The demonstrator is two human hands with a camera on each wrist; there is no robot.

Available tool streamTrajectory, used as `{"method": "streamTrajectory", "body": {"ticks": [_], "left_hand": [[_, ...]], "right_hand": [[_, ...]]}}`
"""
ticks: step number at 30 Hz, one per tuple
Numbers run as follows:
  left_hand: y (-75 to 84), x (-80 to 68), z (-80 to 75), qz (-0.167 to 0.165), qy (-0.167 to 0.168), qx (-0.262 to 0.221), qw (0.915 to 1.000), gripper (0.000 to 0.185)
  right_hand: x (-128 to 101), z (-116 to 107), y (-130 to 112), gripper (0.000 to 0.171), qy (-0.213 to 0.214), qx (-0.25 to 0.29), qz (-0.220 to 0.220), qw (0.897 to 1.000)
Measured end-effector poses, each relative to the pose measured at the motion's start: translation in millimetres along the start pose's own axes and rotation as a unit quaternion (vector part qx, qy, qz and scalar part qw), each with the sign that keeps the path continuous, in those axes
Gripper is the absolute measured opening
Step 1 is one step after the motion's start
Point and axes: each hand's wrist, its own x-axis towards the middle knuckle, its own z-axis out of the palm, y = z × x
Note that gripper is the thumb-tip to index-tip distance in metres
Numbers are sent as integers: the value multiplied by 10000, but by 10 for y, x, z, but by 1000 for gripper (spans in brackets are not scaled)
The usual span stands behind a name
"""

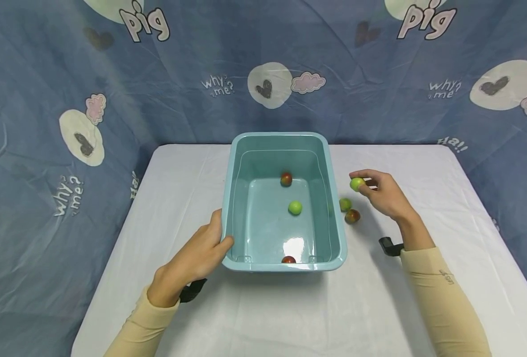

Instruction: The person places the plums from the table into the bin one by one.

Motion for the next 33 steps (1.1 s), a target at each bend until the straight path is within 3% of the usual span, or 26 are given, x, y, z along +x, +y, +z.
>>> {"method": "streamTrajectory", "body": {"ticks": [15,33], "left_hand": [[-8,2,8,39,1,-133,9999,60],[-38,7,7,10,45,-102,9999,58]], "right_hand": [[-11,-48,-532,32,517,264,-596,9965],[4,-23,-912,32,396,591,-990,9925]]}}
